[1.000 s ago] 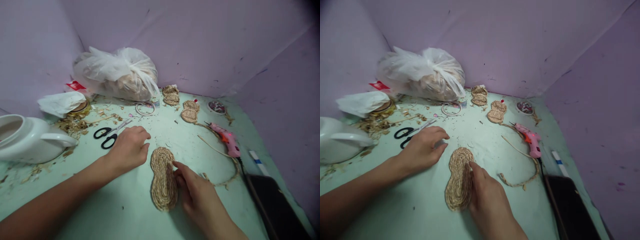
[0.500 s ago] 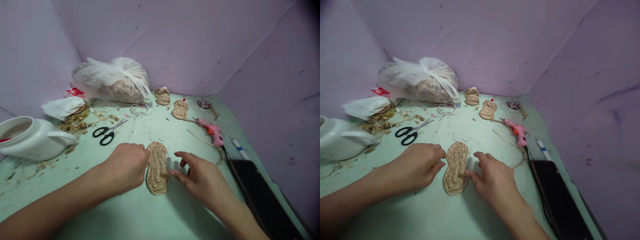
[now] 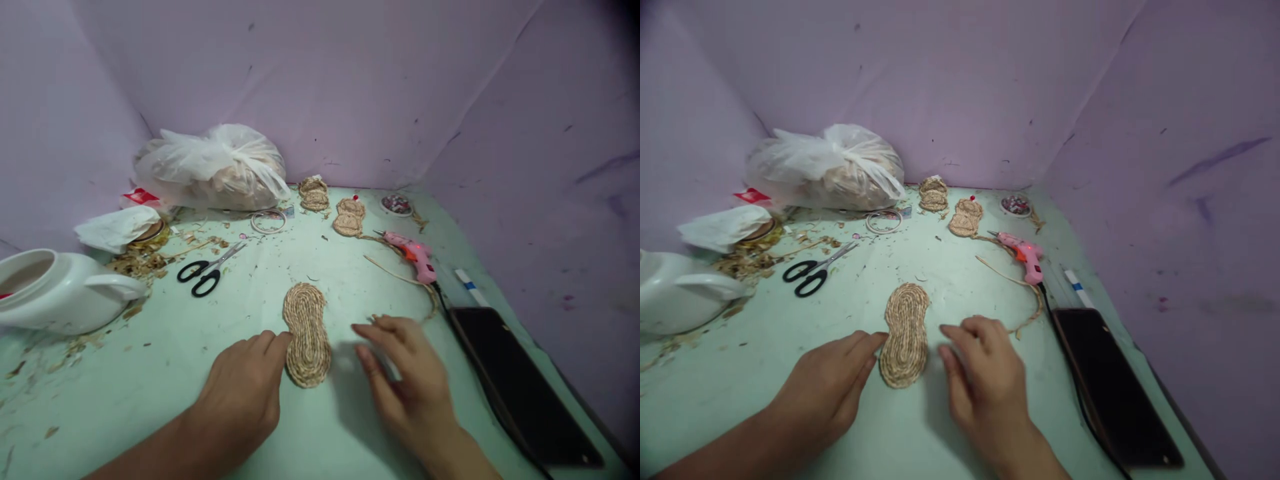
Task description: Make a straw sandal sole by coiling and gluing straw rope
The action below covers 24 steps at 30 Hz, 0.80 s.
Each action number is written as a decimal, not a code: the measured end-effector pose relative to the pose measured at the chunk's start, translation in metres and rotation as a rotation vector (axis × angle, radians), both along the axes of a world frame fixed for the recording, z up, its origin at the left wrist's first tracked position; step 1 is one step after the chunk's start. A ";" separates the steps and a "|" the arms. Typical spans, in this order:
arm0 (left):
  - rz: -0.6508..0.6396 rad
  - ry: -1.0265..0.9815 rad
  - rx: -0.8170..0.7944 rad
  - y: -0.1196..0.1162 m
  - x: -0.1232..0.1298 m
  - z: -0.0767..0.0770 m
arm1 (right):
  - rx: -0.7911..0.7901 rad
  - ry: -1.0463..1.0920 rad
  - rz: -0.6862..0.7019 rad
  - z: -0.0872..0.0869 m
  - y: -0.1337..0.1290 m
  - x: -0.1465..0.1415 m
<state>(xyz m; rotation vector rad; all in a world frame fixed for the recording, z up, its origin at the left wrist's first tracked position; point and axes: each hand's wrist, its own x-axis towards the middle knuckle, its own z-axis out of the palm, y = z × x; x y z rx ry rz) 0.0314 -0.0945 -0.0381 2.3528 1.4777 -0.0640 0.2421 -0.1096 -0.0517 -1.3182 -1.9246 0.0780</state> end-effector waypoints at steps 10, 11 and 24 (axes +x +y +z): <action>-0.044 0.108 0.090 0.008 0.017 -0.014 | -0.255 -0.351 0.107 -0.010 0.013 -0.033; -0.047 0.102 0.100 0.007 0.017 -0.015 | -0.251 -0.356 0.116 -0.011 0.015 -0.034; 0.274 -0.545 0.187 0.013 -0.016 -0.026 | -0.196 0.198 -0.075 -0.019 0.011 -0.012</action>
